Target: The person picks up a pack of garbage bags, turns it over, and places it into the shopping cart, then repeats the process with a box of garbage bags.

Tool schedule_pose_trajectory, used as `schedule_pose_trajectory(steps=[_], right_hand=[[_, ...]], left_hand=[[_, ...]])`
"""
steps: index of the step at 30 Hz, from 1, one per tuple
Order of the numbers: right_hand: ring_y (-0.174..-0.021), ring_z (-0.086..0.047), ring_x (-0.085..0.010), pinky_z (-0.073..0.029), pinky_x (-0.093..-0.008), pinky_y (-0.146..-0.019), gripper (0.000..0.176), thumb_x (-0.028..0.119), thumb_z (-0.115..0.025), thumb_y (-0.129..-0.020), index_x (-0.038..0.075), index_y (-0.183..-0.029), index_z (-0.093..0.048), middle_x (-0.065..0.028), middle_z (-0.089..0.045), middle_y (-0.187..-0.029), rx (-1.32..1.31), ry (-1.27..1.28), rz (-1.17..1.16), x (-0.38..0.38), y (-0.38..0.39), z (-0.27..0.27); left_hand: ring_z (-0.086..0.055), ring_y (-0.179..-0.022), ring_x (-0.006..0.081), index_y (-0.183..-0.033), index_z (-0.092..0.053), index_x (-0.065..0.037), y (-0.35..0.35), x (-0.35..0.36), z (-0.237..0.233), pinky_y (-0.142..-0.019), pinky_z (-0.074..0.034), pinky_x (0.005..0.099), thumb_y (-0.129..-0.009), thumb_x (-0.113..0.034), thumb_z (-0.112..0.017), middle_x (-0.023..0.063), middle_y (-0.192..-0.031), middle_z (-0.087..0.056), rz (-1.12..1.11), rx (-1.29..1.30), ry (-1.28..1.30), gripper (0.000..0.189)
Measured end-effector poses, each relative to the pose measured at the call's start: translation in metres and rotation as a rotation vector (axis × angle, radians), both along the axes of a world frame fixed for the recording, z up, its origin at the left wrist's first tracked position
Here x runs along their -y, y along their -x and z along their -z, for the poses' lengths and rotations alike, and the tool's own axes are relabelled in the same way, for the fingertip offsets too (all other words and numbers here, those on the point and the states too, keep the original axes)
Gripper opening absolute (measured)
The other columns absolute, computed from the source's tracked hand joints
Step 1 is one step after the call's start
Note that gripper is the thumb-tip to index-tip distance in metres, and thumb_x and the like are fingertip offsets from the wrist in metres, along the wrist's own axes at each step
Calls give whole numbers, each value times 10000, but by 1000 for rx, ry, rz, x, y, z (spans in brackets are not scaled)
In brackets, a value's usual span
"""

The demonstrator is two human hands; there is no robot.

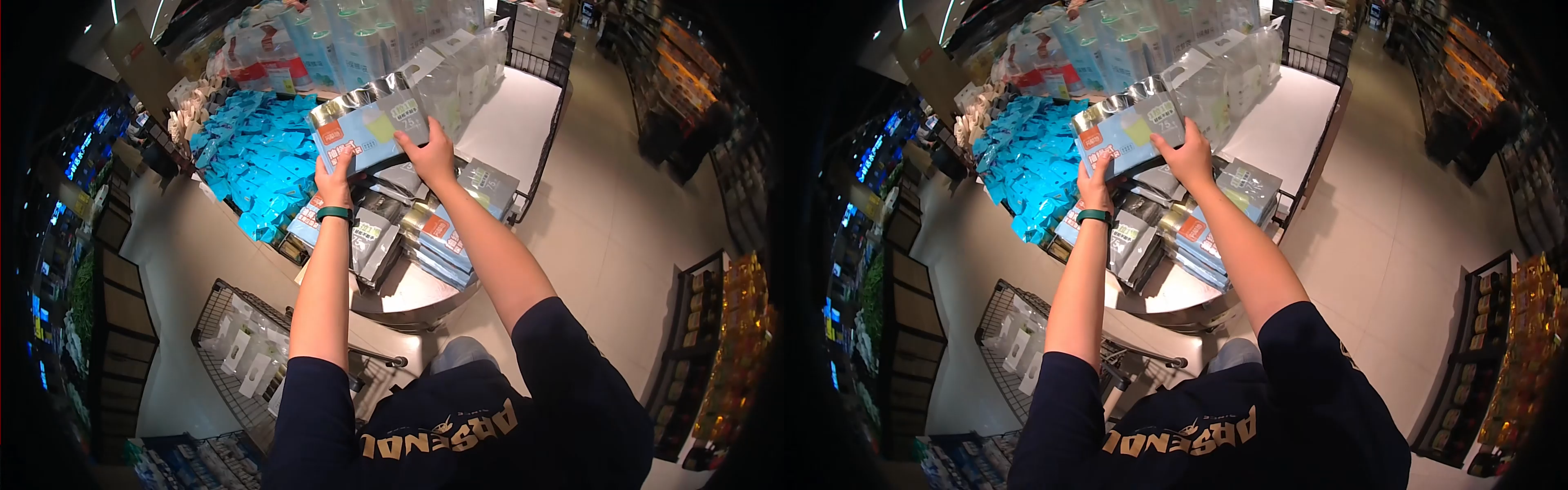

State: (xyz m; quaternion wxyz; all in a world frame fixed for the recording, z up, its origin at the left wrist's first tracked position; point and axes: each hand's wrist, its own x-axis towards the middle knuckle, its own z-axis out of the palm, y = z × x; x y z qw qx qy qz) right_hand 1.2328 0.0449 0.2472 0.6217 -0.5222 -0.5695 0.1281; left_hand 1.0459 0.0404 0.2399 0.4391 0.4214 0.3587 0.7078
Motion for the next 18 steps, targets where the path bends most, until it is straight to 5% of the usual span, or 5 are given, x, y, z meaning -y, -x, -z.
schedule_pose_trajectory(steps=[9, 18], right_hand=[[-1087, -569, -436, -455, -458, -925, 767, 472, -699, -826, -84, -1291, -451, -300, -577, -1181, -1, -32, -3, -2, 2, 6], [-1086, -543, -426, -441, -454, -920, 698, 405, -697, -854, -63, -1303, -435, -264, -565, -1178, 37, -163, -15, 3, 6, 6]], left_hand=[[-648, -883, 152, -1178, -562, -66, -2, 2, -2, -607, -569, 295, -788, -274, -807, 55, -1039, -659, 9, -143, -15, 505], [-648, -863, 138, -1124, -581, -59, -1, -5, 6, -566, -573, 291, -782, -234, -814, 49, -1010, -667, -9, -141, -24, 450]])
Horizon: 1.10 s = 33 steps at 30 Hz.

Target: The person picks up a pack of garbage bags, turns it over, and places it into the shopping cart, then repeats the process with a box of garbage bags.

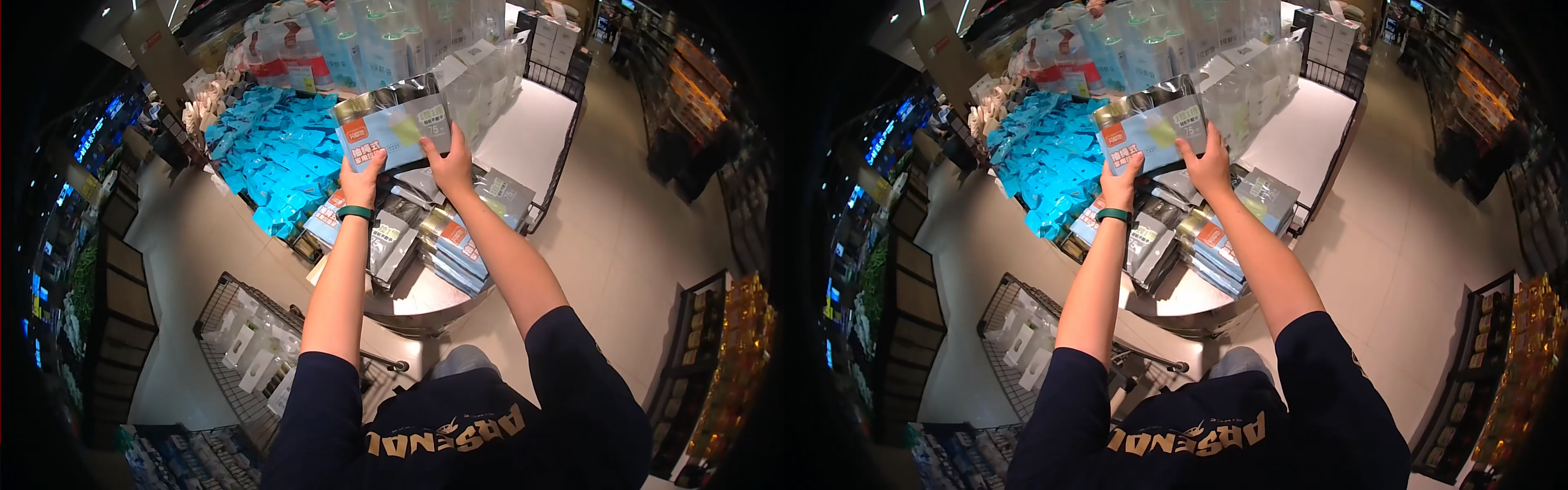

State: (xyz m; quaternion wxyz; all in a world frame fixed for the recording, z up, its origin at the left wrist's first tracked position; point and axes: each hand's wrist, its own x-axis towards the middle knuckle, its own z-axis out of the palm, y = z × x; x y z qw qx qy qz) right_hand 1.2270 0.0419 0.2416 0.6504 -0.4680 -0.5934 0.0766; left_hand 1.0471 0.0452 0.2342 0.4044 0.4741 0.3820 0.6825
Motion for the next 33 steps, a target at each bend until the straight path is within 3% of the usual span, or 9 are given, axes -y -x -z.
schedule_pose_trajectory(steps=[4, 6, 17, 25, 33], right_hand=[[-1094, -514, -415, -403, -469, -956, 695, 411, -697, -849, -64, -1293, -450, -246, -575, -1161, 80, -106, 38, -2, -2, 1], [-1114, -482, -407, -363, -489, -987, 699, 418, -698, -841, -73, -1279, -462, -244, -574, -1163, 197, -65, 171, -2, -2, 2], [-1189, -433, -434, -380, -482, -986, 807, 501, -692, -818, -84, -1300, -416, -273, -575, -1181, 45, 163, 120, 3, 1, -1], [-1149, -459, -471, -362, -508, -989, 600, 395, -573, -929, -70, -1283, -436, -299, -581, -1163, 28, 96, 118, -4, 0, 6], [-1148, -463, -466, -372, -500, -988, 621, 412, -575, -928, -87, -1276, -453, -309, -579, -1161, 27, 115, 143, 0, 0, 4]], left_hand=[[-644, -852, 133, -1110, -595, -55, -1, 0, 0, -557, -570, 284, -783, -235, -812, 49, -1004, -669, 10, 35, -3, 432], [-643, -841, 130, -1104, -601, -51, -1, 2, -2, -545, -567, 276, -794, -243, -803, 49, -999, -670, -5, 13, 22, 418], [-649, -802, 135, -1119, -589, -39, 1, -2, 0, -521, -556, 264, -813, -262, -787, 60, -995, -680, 9, -1, -26, 427], [-638, -823, 133, -1127, -587, -46, 0, 0, -1, -545, -565, 275, -823, -265, -776, 52, -1000, -668, 38, 26, -28, 419], [-654, -828, 130, -1123, -604, -49, 0, -2, 0, -522, -565, 265, -838, -258, -761, 58, -1001, -686, 17, 15, -22, 387]])
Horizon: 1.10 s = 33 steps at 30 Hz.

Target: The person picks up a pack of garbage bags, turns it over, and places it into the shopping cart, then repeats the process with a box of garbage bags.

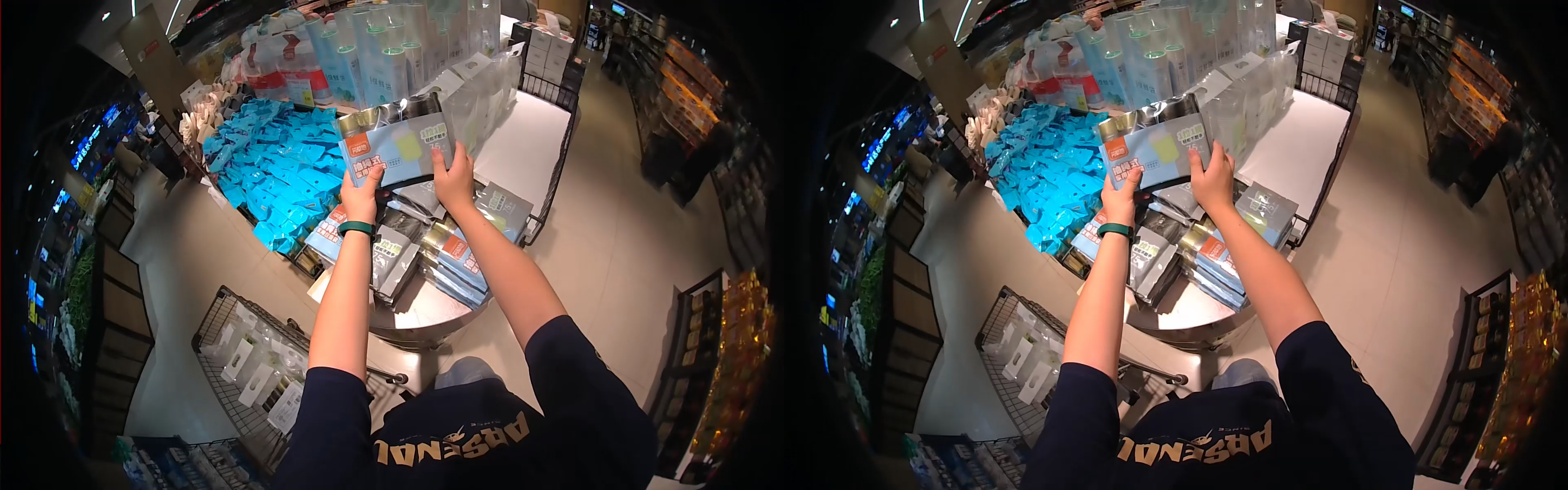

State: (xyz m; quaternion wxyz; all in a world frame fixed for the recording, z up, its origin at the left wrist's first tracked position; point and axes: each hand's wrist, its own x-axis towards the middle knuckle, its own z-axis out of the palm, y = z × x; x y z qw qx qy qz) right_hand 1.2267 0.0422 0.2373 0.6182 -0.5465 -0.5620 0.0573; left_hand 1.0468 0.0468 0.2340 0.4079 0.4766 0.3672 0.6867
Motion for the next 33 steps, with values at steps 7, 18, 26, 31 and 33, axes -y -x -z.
schedule_pose_trajectory(steps=[7, 18, 26, 31, 33], right_hand=[[-1146, -467, -462, -379, -490, -985, 635, 439, -576, -927, -85, -1268, -470, -308, -575, -1165, -20, 15, 11, 0, 0, 0], [-1147, -482, -452, -400, -487, -968, 626, 422, -621, -895, -74, -1255, -491, -298, -592, -1143, -40, 46, -9, 0, -3, -5], [-1150, -483, -447, -401, -483, -975, 636, 419, -633, -885, -85, -1247, -492, -314, -582, -1147, -32, 42, -6, -3, -4, -5], [-1154, -482, -442, -399, -480, -982, 656, 431, -632, -882, -85, -1259, -484, -304, -578, -1156, -49, 49, -20, 3, -4, -5], [-1157, -481, -439, -399, -479, -982, 655, 433, -630, -883, -83, -1260, -485, -300, -575, -1163, -47, 46, -5, 1, -3, -5]], left_hand=[[-643, -832, 135, -1139, -603, -45, 1, -1, 2, -530, -562, 269, -839, -289, -758, 50, -1006, -671, 15, -3, 28, 417], [-643, -836, 134, -1128, -618, -42, -1, 3, -3, -533, -563, 268, -825, -323, -766, 55, -1013, -676, -47, -42, 47, 439], [-643, -830, 139, -1120, -614, -35, 0, -3, -1, -523, -562, 272, -821, -335, -767, 57, -997, -671, -29, -39, 35, 451], [-640, -825, 131, -1117, -615, -34, 0, 2, 0, -521, -560, 271, -818, -335, -770, 54, -993, -671, -39, -31, 38, 451], [-640, -824, 131, -1119, -614, -33, -1, 2, -2, -522, -560, 271, -819, -334, -769, 54, -994, -671, -45, -29, 42, 452]])
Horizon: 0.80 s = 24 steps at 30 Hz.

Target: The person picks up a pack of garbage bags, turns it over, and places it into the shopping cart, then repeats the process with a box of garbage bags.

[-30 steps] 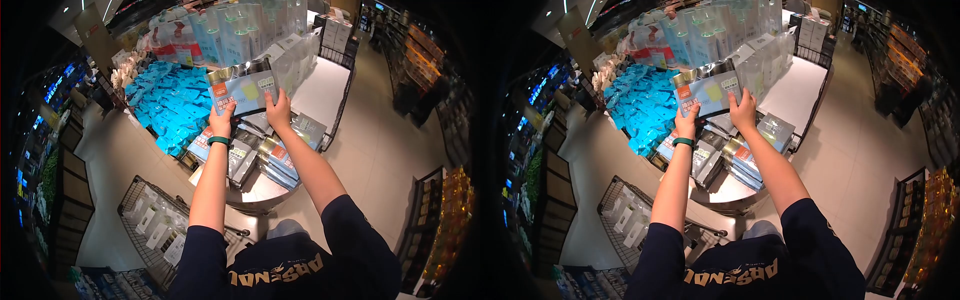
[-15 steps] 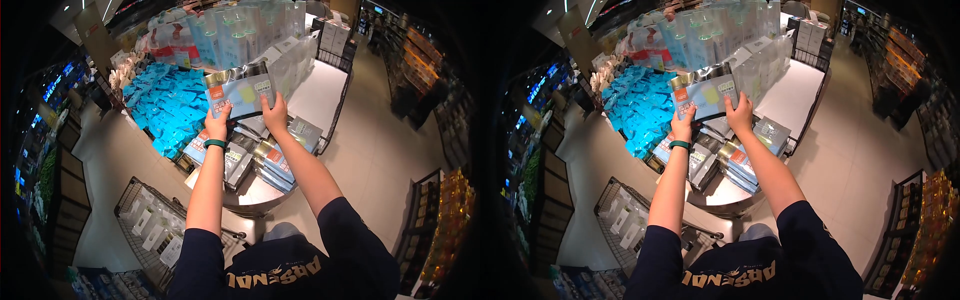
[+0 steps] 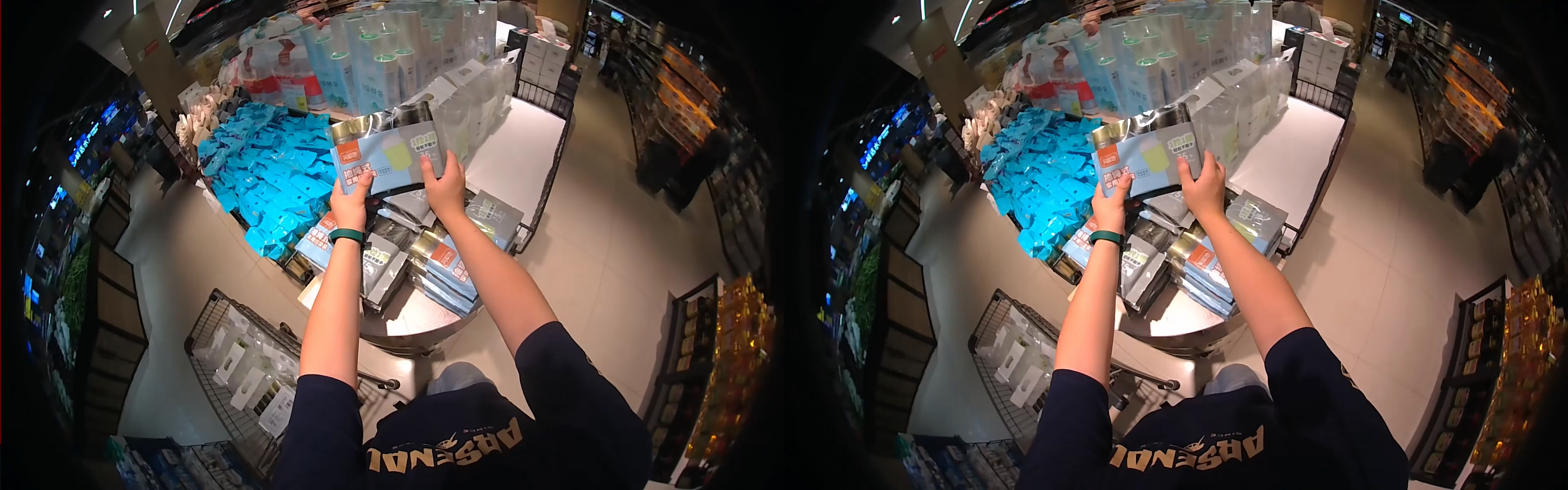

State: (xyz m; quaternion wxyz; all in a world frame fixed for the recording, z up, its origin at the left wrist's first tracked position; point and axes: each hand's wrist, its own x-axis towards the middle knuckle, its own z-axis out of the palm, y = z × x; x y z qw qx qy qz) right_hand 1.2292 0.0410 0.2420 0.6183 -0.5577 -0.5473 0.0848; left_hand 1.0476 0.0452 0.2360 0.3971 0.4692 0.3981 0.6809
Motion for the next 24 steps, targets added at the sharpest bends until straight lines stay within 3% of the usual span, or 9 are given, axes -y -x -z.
schedule_pose_trajectory(steps=[24], right_hand=[[-1125, -500, -424, -412, -471, -960, 596, 422, -620, -892, -43, -1247, -504, -274, -588, -1141, 11, -6, -11, -6, -2, 6]], left_hand=[[-654, -795, 114, -1079, -639, -31, -1, 1, 0, -522, -541, 253, -826, -317, -763, 53, -957, -703, -30, -32, -10, 402]])
